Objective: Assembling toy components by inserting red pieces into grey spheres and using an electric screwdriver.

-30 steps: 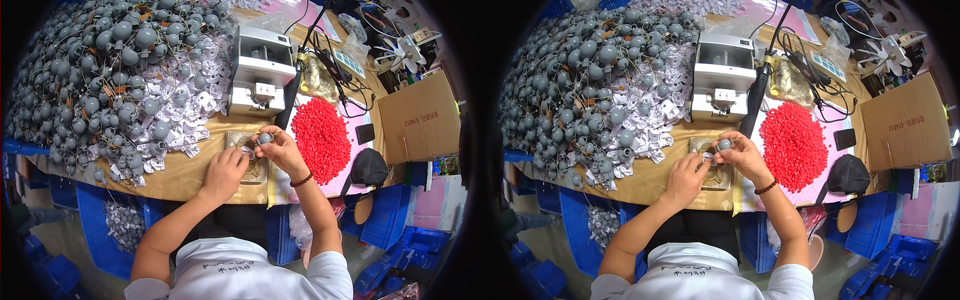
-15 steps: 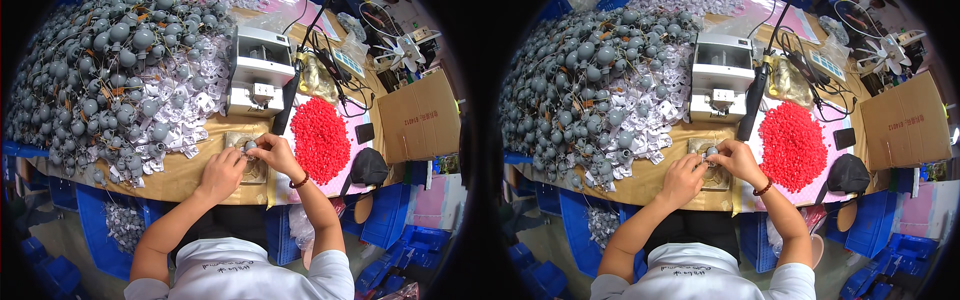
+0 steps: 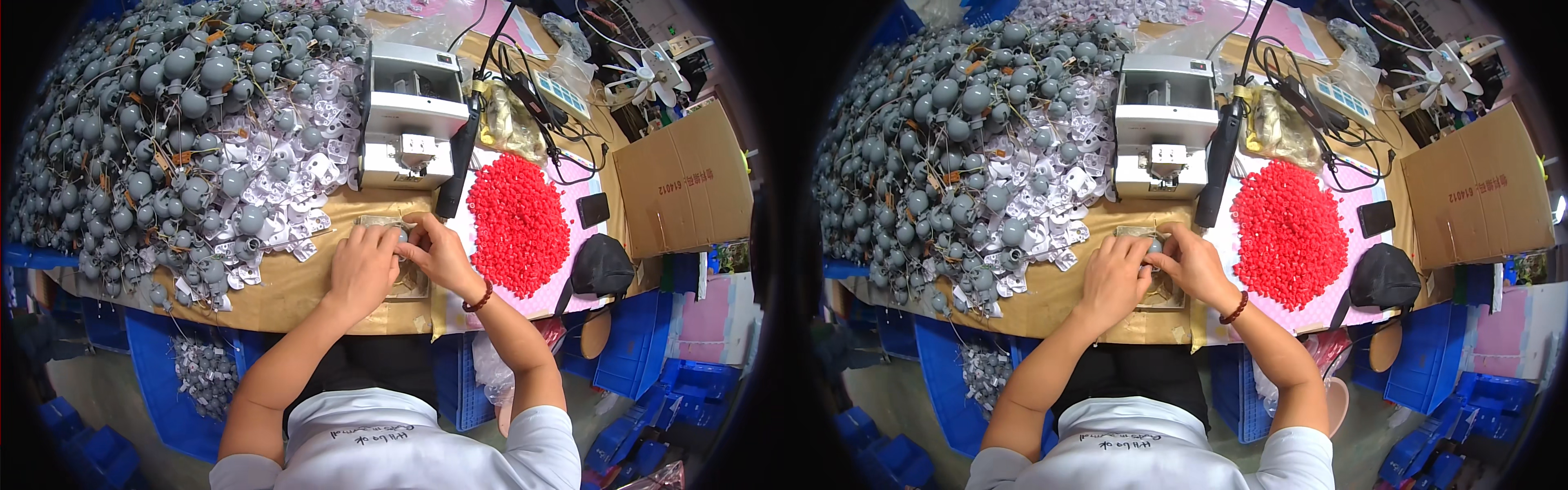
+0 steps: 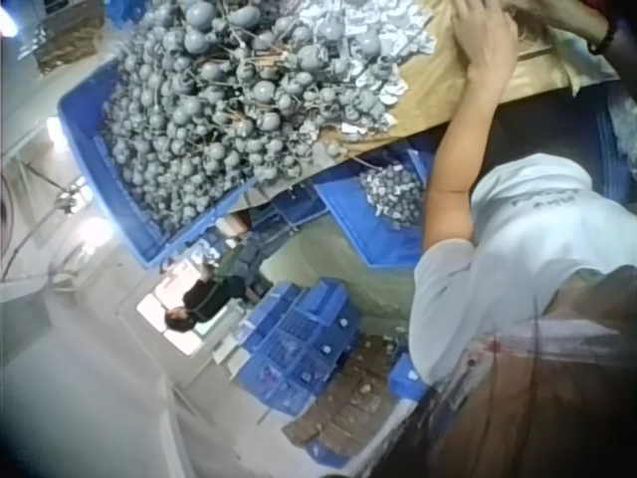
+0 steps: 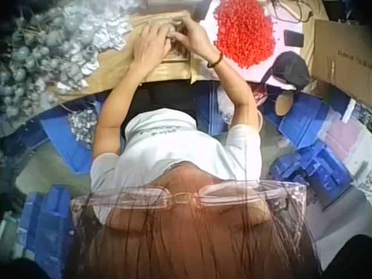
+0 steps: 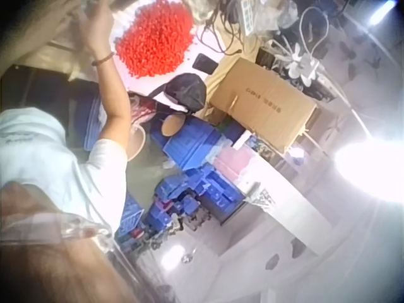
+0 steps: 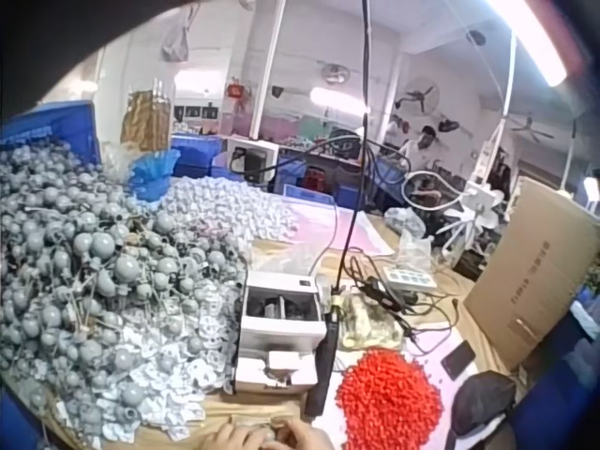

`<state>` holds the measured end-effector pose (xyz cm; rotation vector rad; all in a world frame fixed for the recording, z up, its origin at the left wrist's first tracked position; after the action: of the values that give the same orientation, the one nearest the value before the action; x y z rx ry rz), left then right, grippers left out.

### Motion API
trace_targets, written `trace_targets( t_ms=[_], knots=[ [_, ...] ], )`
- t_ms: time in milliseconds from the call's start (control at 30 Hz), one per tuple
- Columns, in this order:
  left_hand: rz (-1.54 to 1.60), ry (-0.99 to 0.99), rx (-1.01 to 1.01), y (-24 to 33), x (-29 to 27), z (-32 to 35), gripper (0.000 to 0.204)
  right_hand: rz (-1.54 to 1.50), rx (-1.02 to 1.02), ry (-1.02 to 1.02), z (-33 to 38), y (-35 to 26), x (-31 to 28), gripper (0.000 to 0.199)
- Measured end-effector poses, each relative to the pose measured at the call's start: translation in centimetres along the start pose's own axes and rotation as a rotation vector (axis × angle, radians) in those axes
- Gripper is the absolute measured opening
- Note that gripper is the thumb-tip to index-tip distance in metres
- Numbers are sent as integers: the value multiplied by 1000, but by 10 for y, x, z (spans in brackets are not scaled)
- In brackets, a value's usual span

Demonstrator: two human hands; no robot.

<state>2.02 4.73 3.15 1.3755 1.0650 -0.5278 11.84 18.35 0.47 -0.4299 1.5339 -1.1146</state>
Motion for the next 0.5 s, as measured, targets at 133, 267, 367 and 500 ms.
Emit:
trace_targets(
  t_ms=[133,267,367,500],
  knots=[
    [-62,-30,22,-3,7,-4,31,87,-113,491,-17,28,-57,31],
    [-68,-13,40,-2,8,-5,31,6,25,480,-64,57,-80,54],
    [-55,0,47,-3,9,-5,33,-191,97,454,-79,71,-79,51],
    [-29,4,45,-6,8,-4,37,-315,88,607,-62,56,-86,59]
  ],
)
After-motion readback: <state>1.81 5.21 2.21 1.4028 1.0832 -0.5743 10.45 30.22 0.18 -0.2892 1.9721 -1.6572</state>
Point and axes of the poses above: each hand's wrist, its own z-axis away from the middle knuckle, its own x-axis out of the palm, y = z × x, the point moved 5 cm from there along -z, towards the middle knuckle, and after that the axes turned 13 degrees about -y, right-handed, at the moved point
